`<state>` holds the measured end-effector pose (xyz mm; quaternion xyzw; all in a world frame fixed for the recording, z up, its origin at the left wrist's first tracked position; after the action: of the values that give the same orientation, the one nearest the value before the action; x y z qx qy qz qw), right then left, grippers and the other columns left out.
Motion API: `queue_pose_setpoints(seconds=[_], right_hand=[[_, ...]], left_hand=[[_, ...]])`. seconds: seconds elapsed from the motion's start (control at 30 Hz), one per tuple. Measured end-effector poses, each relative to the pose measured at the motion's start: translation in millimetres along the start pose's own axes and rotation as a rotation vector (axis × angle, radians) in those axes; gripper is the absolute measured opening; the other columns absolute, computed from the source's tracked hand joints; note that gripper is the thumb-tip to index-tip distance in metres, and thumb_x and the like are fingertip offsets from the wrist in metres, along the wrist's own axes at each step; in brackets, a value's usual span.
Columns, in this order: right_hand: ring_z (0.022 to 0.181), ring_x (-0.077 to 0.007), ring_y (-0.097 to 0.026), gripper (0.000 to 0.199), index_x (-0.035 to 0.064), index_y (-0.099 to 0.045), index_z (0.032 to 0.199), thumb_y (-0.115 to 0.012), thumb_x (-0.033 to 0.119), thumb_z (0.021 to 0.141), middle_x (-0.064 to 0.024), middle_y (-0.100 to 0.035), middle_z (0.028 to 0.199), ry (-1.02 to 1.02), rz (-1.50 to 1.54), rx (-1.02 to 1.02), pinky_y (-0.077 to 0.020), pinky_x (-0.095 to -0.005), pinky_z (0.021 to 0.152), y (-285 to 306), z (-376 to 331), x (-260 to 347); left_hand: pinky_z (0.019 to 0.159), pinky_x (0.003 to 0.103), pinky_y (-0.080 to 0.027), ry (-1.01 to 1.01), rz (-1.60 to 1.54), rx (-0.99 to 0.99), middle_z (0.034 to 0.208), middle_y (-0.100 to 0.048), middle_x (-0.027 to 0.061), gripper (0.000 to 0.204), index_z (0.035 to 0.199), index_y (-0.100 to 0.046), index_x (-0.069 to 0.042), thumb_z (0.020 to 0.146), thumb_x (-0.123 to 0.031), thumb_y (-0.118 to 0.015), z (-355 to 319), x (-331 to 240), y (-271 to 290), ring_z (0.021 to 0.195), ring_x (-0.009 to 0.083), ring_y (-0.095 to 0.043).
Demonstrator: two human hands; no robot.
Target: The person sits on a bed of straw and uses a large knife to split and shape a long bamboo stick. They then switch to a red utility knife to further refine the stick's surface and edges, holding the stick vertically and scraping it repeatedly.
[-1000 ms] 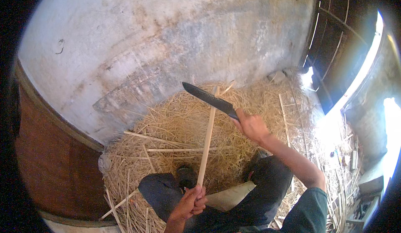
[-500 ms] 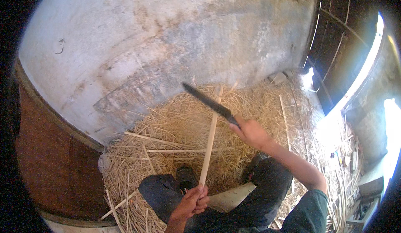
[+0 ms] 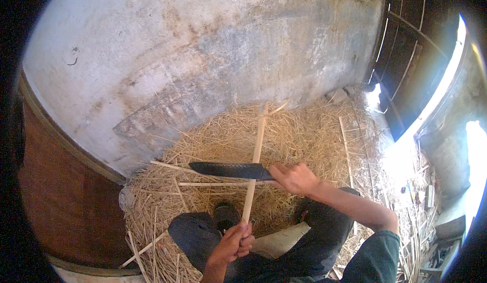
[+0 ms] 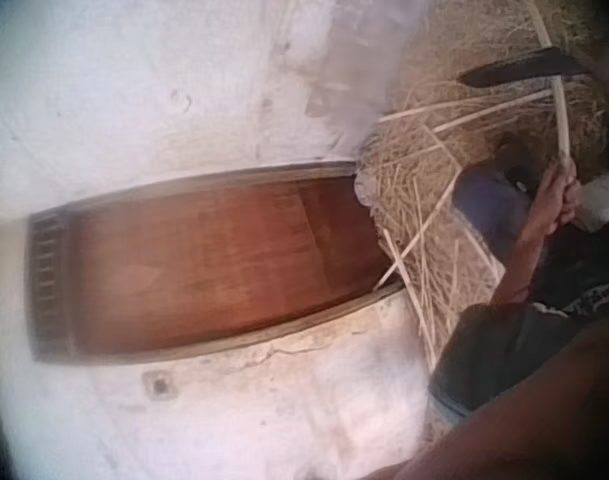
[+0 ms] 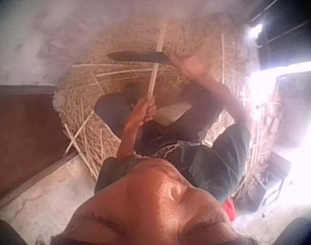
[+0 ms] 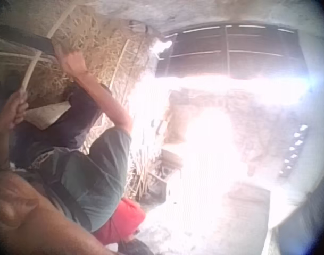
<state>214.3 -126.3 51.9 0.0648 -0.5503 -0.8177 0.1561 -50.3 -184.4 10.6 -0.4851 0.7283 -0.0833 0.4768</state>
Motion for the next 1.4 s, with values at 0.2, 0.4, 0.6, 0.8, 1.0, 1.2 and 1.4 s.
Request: queue_pose_setpoints(seconds=[0.2, 0.4, 0.6, 0.8, 1.0, 1.2, 1.4], right_hand=[[0.066, -0.0433, -0.065, 0.034, 0.0067, -0.057, 0.106, -0.06, 0.04, 0.103, -0.0214, -0.066, 0.077, -0.48, -0.047, -0.084, -0.0507, -0.0532, 0.057, 35, 9, -84], [0.065, -0.0408, -0.064, 0.034, 0.0023, -0.056, 0.101, -0.057, 0.036, 0.106, -0.0231, -0.06, 0.068, -0.542, 0.63, -0.096, -0.0493, -0.0505, 0.064, 18, 6, -55], [0.064, -0.0348, -0.068, 0.033, 0.0059, -0.056, 0.104, -0.059, 0.039, 0.103, -0.0123, -0.065, 0.08, -0.239, 0.066, 0.055, -0.0546, -0.0457, 0.055, 9, 3, -19], [0.06, -0.0294, -0.066, 0.038, 0.0095, -0.058, 0.098, -0.063, 0.047, 0.099, -0.0084, -0.058, 0.067, 0.015, -0.049, -0.024, -0.054, -0.0422, 0.05, 9, 1, 23], [0.064, -0.0412, -0.067, 0.038, 0.0058, -0.059, 0.104, -0.056, 0.044, 0.104, -0.0167, -0.067, 0.071, -0.574, -0.093, 0.113, -0.0556, -0.0519, 0.058, 4, -9, -113], [0.077, -0.0455, -0.069, 0.048, -0.0044, -0.063, 0.104, -0.051, 0.042, 0.108, -0.0279, -0.069, 0.081, -0.828, 0.012, -0.197, -0.0533, -0.052, 0.067, 55, -26, -160], [0.063, -0.0238, -0.059, 0.047, -0.0044, -0.061, 0.098, -0.048, 0.04, 0.11, -0.0118, -0.057, 0.069, -0.804, 0.559, -0.259, -0.0488, -0.0406, 0.064, 33, -29, -135]], left_hand=[[0.038, 0.022, -0.02, 0.037, 0.024, 0.005, 0.063, -0.026, -0.0086, 0.042, 0.085, -0.04, -0.017, 0.113, -0.049, -0.036, -23, 5, 6, 0.047, 0.0031, -0.022], [0.036, 0.022, -0.019, 0.049, -0.064, 0.048, 0.062, -0.025, -0.0089, 0.043, 0.085, -0.04, -0.017, 0.111, -0.052, -0.038, -24, 12, 10, 0.045, 0.0027, -0.019], [0.039, 0.022, -0.02, 0.098, 0.001, 0.074, 0.063, -0.025, -0.0092, 0.042, 0.087, -0.04, -0.018, 0.112, -0.051, -0.036, -23, 12, 1, 0.048, 0.0033, -0.018], [0.04, 0.022, -0.02, 0.052, -0.016, 0.06, 0.064, -0.026, -0.009, 0.041, 0.087, -0.041, -0.018, 0.112, -0.051, -0.039, -11, 18, 7, 0.049, 0.0036, -0.019], [0.04, 0.022, -0.022, 0.116, -0.049, 0.001, 0.064, -0.027, -0.0086, 0.04, 0.089, -0.041, -0.018, 0.112, -0.051, -0.039, -31, 22, 5, 0.049, 0.0037, -0.02], [0.041, 0.021, -0.021, 0.122, -0.12, -0.024, 0.066, -0.03, -0.0076, 0.038, 0.088, -0.04, -0.017, 0.112, -0.045, -0.042, -64, 52, 32, 0.05, 0.0032, -0.023], [0.039, 0.023, -0.021, 0.058, -0.159, 0.101, 0.063, -0.03, -0.0079, 0.041, 0.087, -0.042, -0.017, 0.111, -0.05, -0.04, -41, 25, 25, 0.046, 0.0035, -0.021]])
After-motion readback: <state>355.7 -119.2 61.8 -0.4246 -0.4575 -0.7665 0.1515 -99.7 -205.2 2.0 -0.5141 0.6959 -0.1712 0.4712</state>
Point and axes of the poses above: each hand's wrist, its own z-axis towards the middle knuckle, its own y-axis out of the back of the hand, x = y × z, the point moved 6 cm from there along z, towards the middle knuckle
